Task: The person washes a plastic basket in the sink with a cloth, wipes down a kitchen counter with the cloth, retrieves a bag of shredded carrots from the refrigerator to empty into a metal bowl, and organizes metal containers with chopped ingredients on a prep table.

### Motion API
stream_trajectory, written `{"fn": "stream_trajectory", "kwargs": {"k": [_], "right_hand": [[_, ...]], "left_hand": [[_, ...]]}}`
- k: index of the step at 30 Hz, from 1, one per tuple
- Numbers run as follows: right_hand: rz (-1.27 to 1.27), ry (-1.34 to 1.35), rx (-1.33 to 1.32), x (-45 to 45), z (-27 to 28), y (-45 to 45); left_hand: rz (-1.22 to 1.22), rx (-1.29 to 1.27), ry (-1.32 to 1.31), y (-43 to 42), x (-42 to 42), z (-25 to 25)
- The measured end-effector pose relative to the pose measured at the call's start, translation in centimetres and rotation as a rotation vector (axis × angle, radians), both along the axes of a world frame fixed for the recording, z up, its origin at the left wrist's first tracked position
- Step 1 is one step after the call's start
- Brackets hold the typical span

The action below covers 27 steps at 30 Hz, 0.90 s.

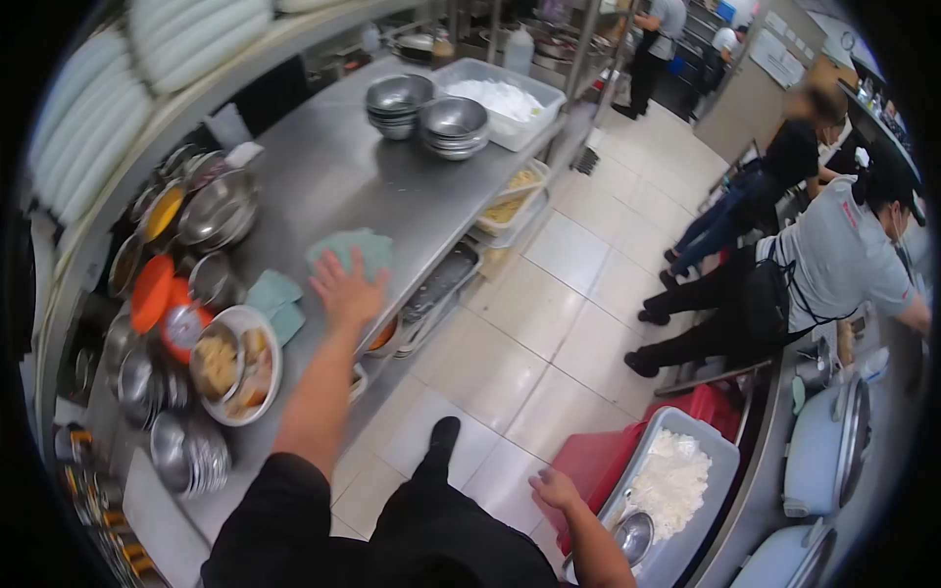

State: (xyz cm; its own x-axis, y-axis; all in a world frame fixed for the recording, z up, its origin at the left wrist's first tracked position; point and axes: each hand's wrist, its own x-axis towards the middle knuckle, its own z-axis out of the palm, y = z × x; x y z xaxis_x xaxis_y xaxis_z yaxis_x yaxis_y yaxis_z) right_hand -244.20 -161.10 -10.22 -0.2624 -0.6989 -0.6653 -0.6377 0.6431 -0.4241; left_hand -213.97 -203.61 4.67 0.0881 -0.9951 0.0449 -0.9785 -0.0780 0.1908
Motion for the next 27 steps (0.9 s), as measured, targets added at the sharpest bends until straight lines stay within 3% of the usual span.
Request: {"fn": "stream_trajectory", "kwargs": {"k": [5, 10, 16, 19, 24, 27], "right_hand": [[-0.252, 0.131, 0.196, -4.0, 0.8, 4.6], [-0.411, 0.076, 0.265, -2.1, 0.0, 6.3], [-0.334, -0.052, 0.292, 0.0, -1.3, -1.6], [-0.193, -0.021, 0.109, -0.5, 0.1, -6.2], [-0.263, -0.062, -0.093, -0.8, 4.7, -9.9], [-0.162, -0.059, -0.135, -0.4, 3.3, -8.3]], "left_hand": [[0.26, 0.088, -0.023, -16.8, 0.5, 0.7], [0.142, 0.131, -0.065, -25.9, -6.0, -0.1], [-0.247, -0.019, -0.072, -19.4, -17.6, -2.1], [-0.475, -0.018, 0.033, -17.0, -15.1, -1.2], [-0.522, -0.07, 0.05, -6.8, -7.5, -0.6], [-0.623, -0.121, -0.022, 1.8, -2.0, -1.9]]}}
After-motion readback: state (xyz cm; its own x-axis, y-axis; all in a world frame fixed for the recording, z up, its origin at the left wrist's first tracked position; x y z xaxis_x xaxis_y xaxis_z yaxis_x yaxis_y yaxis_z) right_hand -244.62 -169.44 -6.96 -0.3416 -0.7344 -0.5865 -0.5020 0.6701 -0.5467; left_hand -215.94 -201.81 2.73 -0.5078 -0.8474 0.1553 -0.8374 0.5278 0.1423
